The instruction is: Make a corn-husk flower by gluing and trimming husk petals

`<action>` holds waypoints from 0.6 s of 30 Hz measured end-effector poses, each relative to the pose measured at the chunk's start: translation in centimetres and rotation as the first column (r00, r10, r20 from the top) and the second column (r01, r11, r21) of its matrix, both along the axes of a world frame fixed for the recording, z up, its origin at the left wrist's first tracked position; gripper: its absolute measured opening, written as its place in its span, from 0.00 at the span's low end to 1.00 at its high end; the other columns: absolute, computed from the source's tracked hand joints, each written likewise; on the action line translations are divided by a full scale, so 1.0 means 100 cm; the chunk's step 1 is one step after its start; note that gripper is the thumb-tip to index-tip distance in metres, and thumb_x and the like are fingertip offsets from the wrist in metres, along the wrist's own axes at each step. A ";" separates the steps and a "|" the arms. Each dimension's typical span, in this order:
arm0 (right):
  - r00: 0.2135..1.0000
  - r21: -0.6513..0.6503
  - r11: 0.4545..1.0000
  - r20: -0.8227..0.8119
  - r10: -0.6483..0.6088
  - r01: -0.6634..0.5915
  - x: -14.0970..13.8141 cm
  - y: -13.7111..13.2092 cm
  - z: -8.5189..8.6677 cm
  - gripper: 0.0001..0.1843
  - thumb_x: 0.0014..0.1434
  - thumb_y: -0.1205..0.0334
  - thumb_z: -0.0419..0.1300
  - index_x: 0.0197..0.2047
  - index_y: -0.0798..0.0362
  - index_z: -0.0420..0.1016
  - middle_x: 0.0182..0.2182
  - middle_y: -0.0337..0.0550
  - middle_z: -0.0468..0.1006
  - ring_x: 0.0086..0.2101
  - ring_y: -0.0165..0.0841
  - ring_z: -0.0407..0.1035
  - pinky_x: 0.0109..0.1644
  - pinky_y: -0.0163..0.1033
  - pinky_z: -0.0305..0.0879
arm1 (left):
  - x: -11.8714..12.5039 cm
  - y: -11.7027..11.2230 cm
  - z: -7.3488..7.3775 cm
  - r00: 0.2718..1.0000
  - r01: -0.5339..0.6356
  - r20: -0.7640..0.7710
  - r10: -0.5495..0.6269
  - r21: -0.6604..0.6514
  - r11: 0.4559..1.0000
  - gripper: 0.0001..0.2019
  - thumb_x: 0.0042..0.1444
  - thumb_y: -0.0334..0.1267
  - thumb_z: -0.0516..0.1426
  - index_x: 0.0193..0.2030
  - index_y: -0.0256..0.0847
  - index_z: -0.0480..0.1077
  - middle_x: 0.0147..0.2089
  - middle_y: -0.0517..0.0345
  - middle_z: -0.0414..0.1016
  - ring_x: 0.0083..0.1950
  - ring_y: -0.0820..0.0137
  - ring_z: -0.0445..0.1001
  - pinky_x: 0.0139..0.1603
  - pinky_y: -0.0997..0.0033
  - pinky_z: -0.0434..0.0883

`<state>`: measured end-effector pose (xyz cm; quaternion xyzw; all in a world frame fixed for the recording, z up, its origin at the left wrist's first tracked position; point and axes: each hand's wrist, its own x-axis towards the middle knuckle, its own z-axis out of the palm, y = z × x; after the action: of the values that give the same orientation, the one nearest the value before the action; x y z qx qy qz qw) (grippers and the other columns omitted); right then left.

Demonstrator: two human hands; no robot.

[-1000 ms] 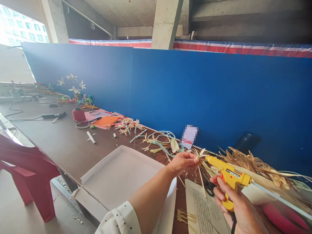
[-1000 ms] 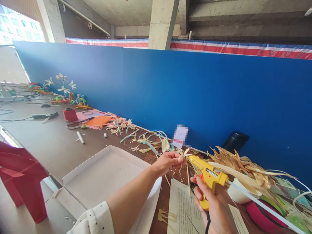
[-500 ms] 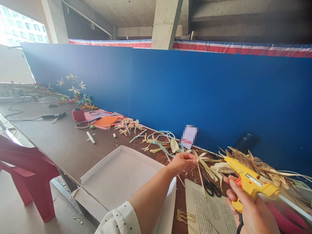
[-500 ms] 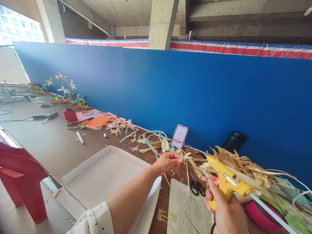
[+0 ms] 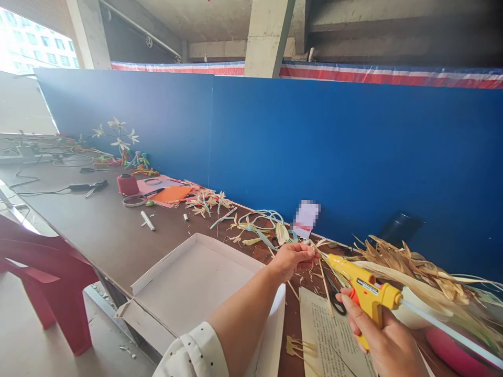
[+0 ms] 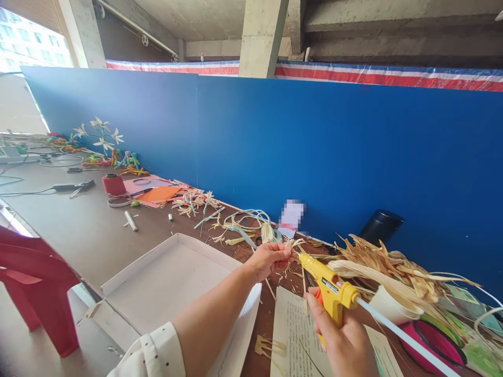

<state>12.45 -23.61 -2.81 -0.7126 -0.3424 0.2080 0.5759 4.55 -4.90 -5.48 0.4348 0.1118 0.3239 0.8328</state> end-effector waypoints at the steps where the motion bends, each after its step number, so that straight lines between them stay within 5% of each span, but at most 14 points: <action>1: 1.000 -0.019 1.000 0.018 -0.002 0.002 0.001 0.001 -0.001 0.30 0.47 0.39 0.64 0.45 0.52 0.73 0.19 0.33 0.63 0.20 0.28 0.56 0.21 0.33 0.54 | 0.000 0.000 0.000 1.000 0.003 0.004 -0.003 -0.002 1.000 0.22 0.35 0.47 0.70 0.33 0.33 0.74 0.37 0.52 0.75 0.35 0.74 0.72 0.37 0.75 0.67; 18: 0.985 -0.082 0.994 0.163 -0.051 0.066 -0.002 0.007 0.004 0.29 0.45 0.35 0.61 0.35 0.53 0.74 0.17 0.36 0.66 0.19 0.31 0.60 0.20 0.35 0.56 | 0.001 -0.003 0.006 0.999 -0.037 0.020 0.036 0.016 0.999 0.24 0.29 0.48 0.71 0.29 0.32 0.74 0.32 0.52 0.76 0.35 0.72 0.72 0.38 0.72 0.64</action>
<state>12.25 -22.94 -2.40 -0.7613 -0.3572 0.1477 0.5207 4.65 -5.19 -4.85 0.4362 0.1092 0.3441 0.8243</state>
